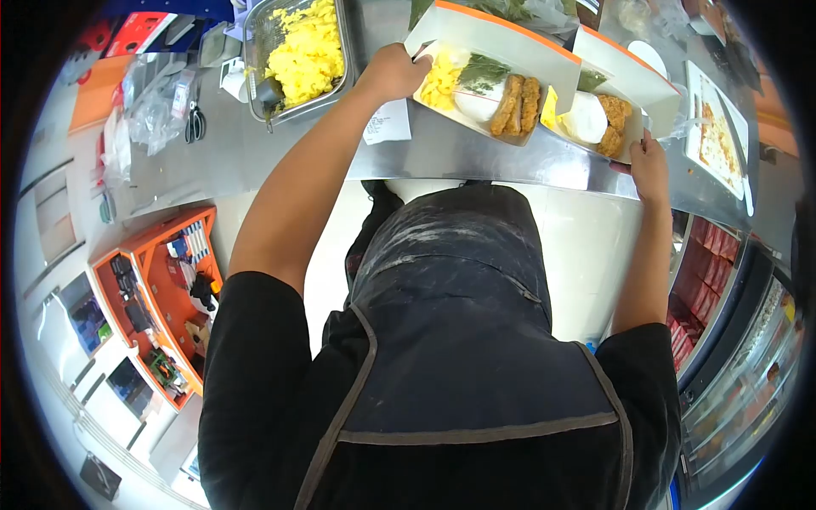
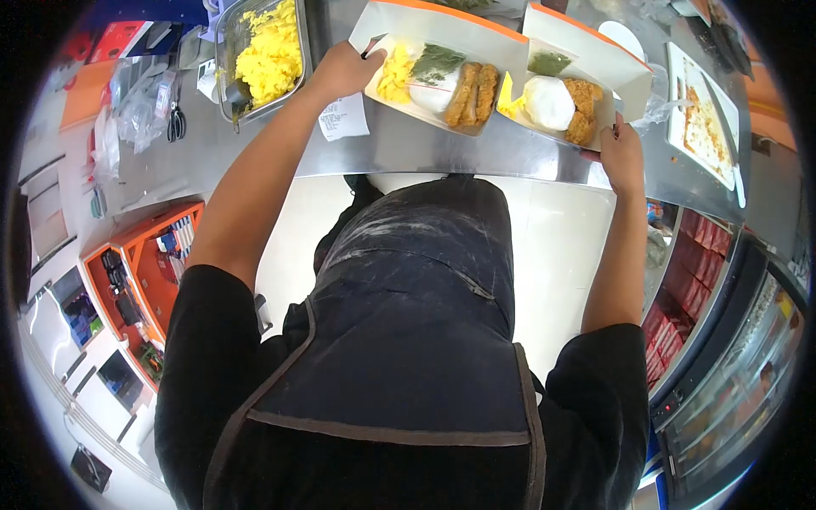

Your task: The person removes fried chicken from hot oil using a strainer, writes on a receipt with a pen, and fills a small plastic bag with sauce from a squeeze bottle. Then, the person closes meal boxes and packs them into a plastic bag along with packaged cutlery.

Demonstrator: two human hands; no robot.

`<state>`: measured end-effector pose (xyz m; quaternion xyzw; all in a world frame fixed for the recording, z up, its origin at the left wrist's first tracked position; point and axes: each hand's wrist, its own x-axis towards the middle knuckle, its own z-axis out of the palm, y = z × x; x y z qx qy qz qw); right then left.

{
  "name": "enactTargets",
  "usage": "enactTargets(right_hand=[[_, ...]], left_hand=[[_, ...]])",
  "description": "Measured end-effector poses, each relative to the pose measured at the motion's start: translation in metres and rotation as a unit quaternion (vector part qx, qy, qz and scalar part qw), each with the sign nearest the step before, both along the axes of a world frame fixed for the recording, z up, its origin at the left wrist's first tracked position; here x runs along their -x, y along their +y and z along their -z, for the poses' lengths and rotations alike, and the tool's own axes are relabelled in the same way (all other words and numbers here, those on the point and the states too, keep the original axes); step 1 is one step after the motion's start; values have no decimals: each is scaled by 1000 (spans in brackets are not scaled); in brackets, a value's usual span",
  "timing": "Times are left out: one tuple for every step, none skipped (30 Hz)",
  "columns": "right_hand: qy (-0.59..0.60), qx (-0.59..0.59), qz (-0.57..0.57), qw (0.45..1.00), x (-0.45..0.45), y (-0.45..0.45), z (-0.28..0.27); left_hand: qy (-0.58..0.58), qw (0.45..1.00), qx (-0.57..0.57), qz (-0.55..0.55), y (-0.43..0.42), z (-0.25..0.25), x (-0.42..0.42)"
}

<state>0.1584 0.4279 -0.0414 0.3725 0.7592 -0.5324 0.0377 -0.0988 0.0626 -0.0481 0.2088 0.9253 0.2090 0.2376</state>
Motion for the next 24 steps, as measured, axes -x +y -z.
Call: enactTargets(right_hand=[[22,23,-4,999,-4,5,7],[43,46,-9,998,-8,10,14],[44,45,-8,998,-10,5,11],[57,61,9,996,-14,-1,8],[71,73,27,994,-15,-5,4],[73,64,31,995,-18,-5,6],[91,75,5,993,-24,-3,12],[109,79,-16,991,-32,3,12],[64,83,-1,994,-34,3,7],[20,88,19,996,-33,-1,-2],[44,97,38,994,-32,-11,-17],[70,111,54,990,-30,-20,-28],[74,99,67,990,-30,-23,-32],[90,121,67,986,-29,-23,-32],[107,148,64,981,-29,-23,-31],[111,144,69,981,-30,-23,-32],[109,154,65,980,-31,-21,-32],[106,166,59,979,-29,-23,-36],[106,155,61,980,-29,-27,-43],[111,155,56,980,-29,-29,-50],[108,132,49,984,-29,-28,-56],[102,118,37,987,-33,-25,-59],[111,112,36,987,-39,-19,-60],[126,113,26,985,-41,-14,-59]], left_hand=[[0,1000,0,0,-2,1,0],[-53,997,-36,-30,-3,1,0],[-106,990,-73,-60,-3,2,-1],[-104,990,-75,-59,-7,4,-2],[-98,989,-80,-75,-12,8,-1],[-94,988,-88,-88,-14,9,1],[-69,991,-82,-86,-15,4,-2],[-59,996,-38,-56,-21,8,3],[-70,995,-52,-48,-19,-17,-6],[-96,992,-59,-56,-22,-11,-4],[-105,985,-113,-79,-23,-12,-8],[-114,975,-161,-105,-25,-15,-13],[-146,964,-178,-131,-24,-21,-18],[-176,952,-193,-158,-22,-25,-18],[-175,953,-196,-149,-25,-23,-16],[-193,944,-221,-153,-28,-16,-15],[-210,933,-246,-160,-29,-10,-14],[-208,933,-249,-157,-31,-12,-15],[-218,927,-257,-165,-35,-16,-17],[-225,921,-265,-174,-38,-19,-16],[-221,921,-265,-182,-41,-25,-15],[-223,922,-272,-160,-39,-29,-16],[-217,925,-273,-153,-47,-35,-17],[-201,931,-241,-189,-48,-53,-24]])
